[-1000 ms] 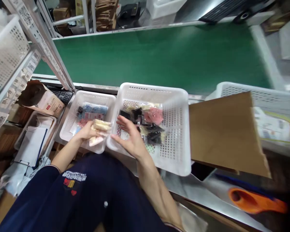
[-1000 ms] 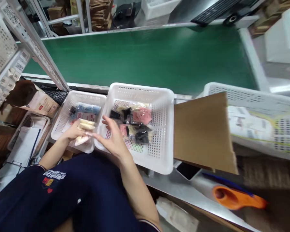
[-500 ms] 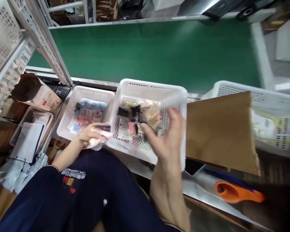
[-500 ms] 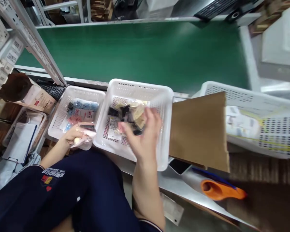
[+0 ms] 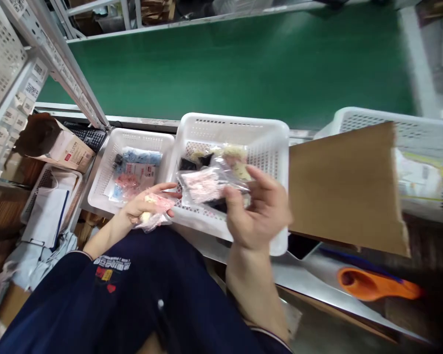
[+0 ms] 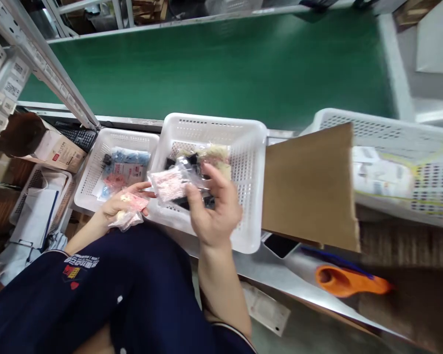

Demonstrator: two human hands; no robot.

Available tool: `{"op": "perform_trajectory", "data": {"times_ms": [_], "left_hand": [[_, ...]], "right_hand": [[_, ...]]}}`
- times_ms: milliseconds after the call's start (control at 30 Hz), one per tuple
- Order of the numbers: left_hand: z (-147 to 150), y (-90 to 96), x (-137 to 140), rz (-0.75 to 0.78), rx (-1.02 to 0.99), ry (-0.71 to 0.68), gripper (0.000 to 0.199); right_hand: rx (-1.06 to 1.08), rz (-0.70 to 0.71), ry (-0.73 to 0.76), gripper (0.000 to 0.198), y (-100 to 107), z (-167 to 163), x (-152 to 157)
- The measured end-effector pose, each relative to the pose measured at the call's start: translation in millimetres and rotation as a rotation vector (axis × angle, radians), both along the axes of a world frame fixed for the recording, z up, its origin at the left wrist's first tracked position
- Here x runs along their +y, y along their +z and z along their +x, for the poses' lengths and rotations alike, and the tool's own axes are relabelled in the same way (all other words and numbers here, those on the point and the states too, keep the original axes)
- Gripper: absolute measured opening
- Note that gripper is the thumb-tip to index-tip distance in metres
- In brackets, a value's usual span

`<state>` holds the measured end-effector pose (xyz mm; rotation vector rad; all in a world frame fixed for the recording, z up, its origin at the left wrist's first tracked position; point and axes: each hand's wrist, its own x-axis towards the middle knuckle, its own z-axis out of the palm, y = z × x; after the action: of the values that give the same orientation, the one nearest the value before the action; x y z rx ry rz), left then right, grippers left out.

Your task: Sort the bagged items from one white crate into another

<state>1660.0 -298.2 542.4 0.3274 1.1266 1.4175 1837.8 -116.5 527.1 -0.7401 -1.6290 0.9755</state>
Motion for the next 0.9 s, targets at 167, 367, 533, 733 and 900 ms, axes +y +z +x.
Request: {"op": "perform_trajectory", "data": {"times_ms": [167,367,533,733,900], "left_hand": [[0,-5.5,3,0.003,0.057,0.036,0.094],[3,-9.9,8,-0.011,0.013,0.074,0.106],[1,-18.2,2,-0.037,-0.105,0.078,0.076],[-17,-36.4,-12,0.019,0.070,0.125,0.080],[-85,-71.7,1,-0.529,1.039,0.052,0.113]], "right_hand": [[-0.207,0.061,-0.031,0.093,-7,14,20],[-0.157,-0.233,0.837,0.056,-18,-14,-29],[-0.024,-0.299,0.583,0.035,-15,-24,-42],[-0.165,-0.113,-0.012,0.078,-20,9,15],[-0.287,-0.123,-0.033,0.123,-44,21,29]]}}
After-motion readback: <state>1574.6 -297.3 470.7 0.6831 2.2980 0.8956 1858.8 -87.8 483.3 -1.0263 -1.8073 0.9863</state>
